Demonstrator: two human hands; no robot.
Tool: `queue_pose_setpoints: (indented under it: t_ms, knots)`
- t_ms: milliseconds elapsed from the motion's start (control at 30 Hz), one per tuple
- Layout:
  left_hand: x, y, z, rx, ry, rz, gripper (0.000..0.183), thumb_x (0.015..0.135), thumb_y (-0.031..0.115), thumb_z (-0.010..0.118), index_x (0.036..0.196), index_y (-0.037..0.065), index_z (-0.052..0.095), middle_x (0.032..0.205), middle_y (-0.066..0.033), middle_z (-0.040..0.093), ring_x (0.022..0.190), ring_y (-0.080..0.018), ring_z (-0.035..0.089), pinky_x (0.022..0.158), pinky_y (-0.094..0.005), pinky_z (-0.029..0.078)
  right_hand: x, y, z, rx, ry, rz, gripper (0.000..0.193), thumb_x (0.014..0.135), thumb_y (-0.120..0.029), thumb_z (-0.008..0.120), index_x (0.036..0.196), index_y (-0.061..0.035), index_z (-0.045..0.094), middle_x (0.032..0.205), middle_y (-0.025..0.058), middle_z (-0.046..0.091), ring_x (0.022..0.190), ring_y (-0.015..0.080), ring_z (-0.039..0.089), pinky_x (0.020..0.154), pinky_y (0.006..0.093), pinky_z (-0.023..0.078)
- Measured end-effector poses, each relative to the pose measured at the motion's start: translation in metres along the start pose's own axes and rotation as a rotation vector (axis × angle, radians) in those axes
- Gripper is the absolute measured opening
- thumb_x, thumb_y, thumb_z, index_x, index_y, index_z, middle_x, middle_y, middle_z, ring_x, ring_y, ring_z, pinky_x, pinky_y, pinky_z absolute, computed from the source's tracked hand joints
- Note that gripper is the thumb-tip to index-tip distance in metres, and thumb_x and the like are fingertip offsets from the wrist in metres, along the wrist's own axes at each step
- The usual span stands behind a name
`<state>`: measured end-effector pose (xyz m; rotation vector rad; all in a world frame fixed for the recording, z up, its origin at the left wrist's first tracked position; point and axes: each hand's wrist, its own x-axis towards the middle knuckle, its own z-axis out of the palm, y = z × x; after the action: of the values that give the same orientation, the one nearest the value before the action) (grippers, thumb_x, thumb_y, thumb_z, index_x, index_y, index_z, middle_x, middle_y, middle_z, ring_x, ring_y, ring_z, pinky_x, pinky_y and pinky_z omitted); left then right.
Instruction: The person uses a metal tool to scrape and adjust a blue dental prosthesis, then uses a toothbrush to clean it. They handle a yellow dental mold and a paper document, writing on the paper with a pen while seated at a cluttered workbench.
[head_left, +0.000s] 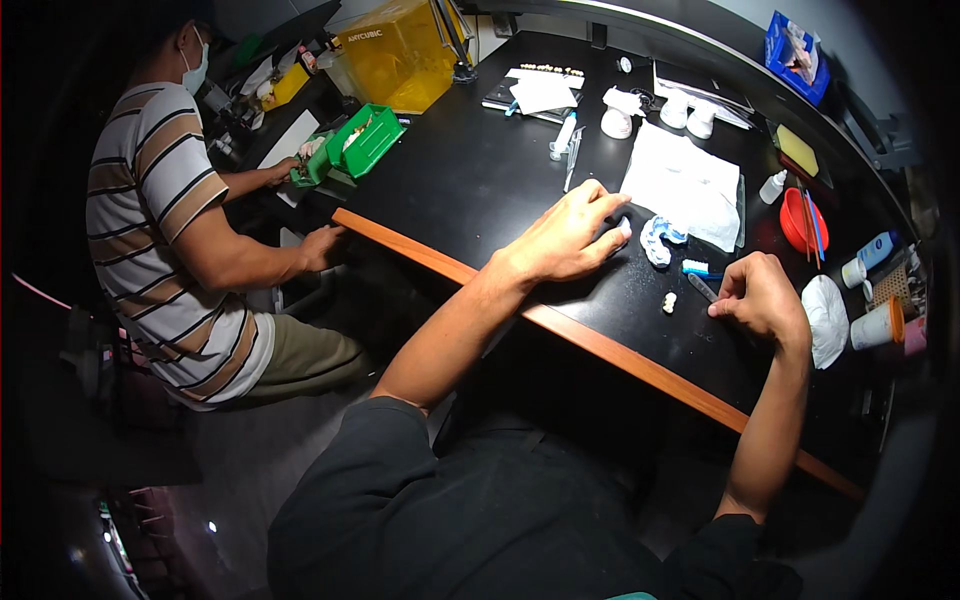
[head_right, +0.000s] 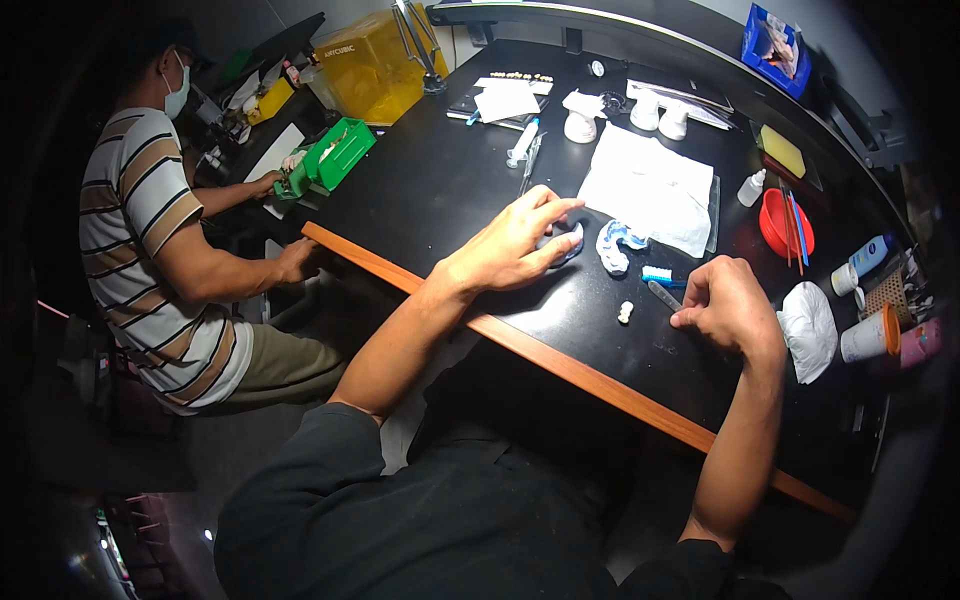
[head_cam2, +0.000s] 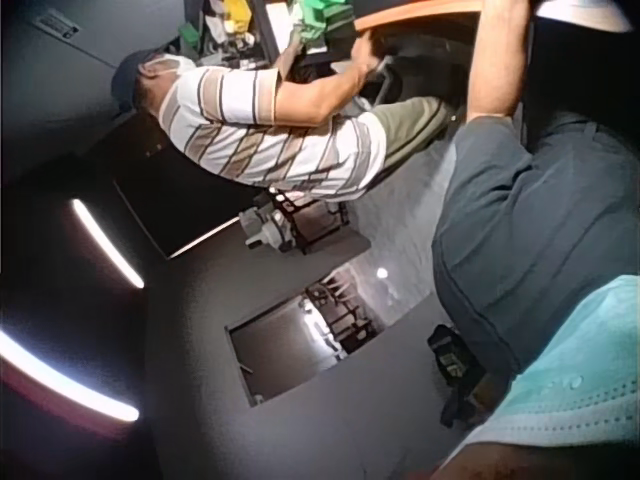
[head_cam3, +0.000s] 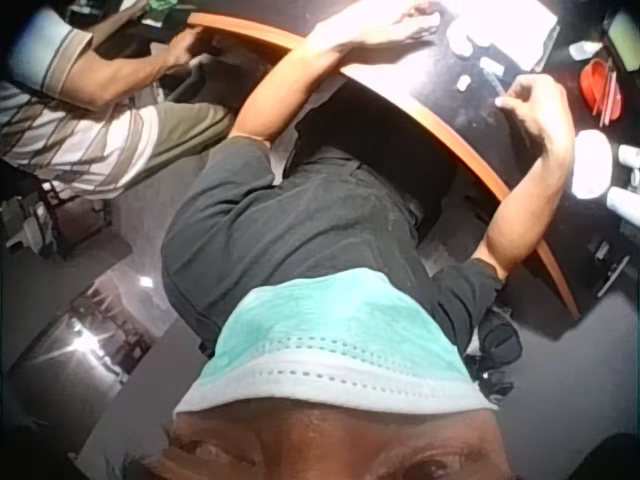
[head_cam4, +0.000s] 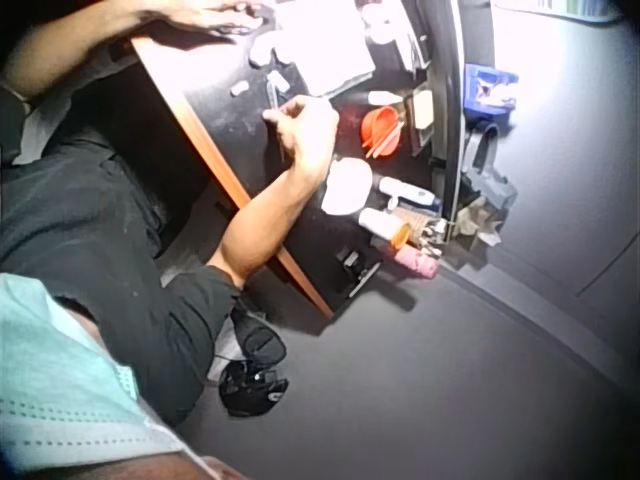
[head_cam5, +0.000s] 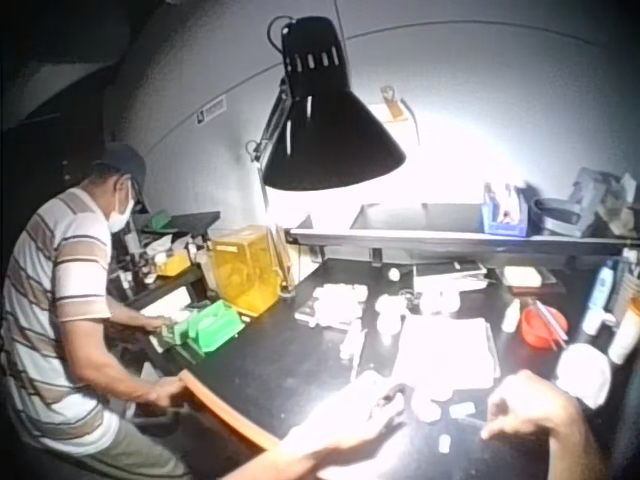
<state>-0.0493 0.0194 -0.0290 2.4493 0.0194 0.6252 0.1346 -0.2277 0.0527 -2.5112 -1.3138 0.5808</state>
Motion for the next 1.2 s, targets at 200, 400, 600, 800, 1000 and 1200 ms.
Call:
queue_pose_setpoints:
  t_ms: [200, 400, 600, 800, 1000, 1200]
  knots:
    - [0.000, 0.003, 0.001, 0.010, 0.007, 0.011, 0.046, 0.102, 0.029, 0.064, 0.140, 0.002, 0.058, 0.115, -0.0186, 0.056, 0.103, -0.0315, 0.060, 0.092, -0.0411, 0.052, 0.001, 0.008, 0.004, 0.041, 0.000, -0.006, 0.024, 0.067, -0.007, 0.093, 0.075, 0.0036, 0.074, 0.067, 0.0156, 0.069, 0.063, 0.0197, 0.067, 0.063, 0.0353, 0.051]
    - [-0.002, 0.006, 0.000, 0.006, -0.012, -0.005, 0.048, 0.103, 0.031, 0.063, 0.141, 0.002, 0.057, 0.114, -0.0189, 0.056, 0.102, -0.0316, 0.060, 0.091, -0.0410, 0.051, 0.001, 0.010, 0.008, 0.033, 0.022, -0.024, 0.023, 0.067, -0.007, 0.093, 0.075, 0.0031, 0.074, 0.066, 0.0150, 0.069, 0.061, 0.0195, 0.065, 0.062, 0.0352, 0.050]
    - [-0.001, 0.007, -0.001, 0.016, -0.029, -0.029, 0.047, 0.103, 0.031, 0.064, 0.139, 0.002, 0.058, 0.115, -0.0187, 0.056, 0.105, -0.0314, 0.061, 0.093, -0.0407, 0.052, -0.001, 0.006, 0.005, 0.023, 0.024, -0.037, 0.023, 0.067, -0.006, 0.093, 0.075, 0.0035, 0.074, 0.066, 0.0150, 0.069, 0.061, 0.0195, 0.065, 0.062, 0.0352, 0.051]
    - [0.000, 0.005, 0.001, 0.010, -0.027, -0.031, 0.046, 0.103, 0.031, 0.063, 0.139, 0.002, 0.059, 0.115, -0.0188, 0.056, 0.106, -0.0312, 0.061, 0.093, -0.0410, 0.052, -0.003, 0.004, 0.004, 0.014, 0.024, -0.028, 0.022, 0.067, -0.006, 0.092, 0.074, 0.0036, 0.074, 0.068, 0.0162, 0.070, 0.062, 0.0196, 0.066, 0.063, 0.0350, 0.051]
    - [-0.001, 0.004, 0.002, 0.013, -0.009, -0.008, 0.045, 0.103, 0.029, 0.063, 0.138, 0.001, 0.059, 0.112, -0.0187, 0.056, 0.103, -0.0307, 0.062, 0.093, -0.0411, 0.052, -0.004, 0.000, 0.003, 0.014, 0.010, 0.008, 0.022, 0.068, -0.006, 0.092, 0.075, 0.0033, 0.074, 0.070, 0.0173, 0.071, 0.065, 0.0219, 0.069, 0.065, 0.0366, 0.053]
    - [0.000, 0.000, 0.003, 0.020, 0.012, 0.020, 0.043, 0.102, 0.026, 0.065, 0.137, 0.001, 0.060, 0.110, -0.0176, 0.057, 0.100, -0.0296, 0.063, 0.090, -0.0403, 0.053, -0.002, -0.002, 0.002, -0.001, 0.004, 0.004, 0.022, 0.069, -0.008, 0.093, 0.077, 0.0032, 0.075, 0.072, 0.0180, 0.072, 0.067, 0.0235, 0.070, 0.066, 0.0373, 0.053]
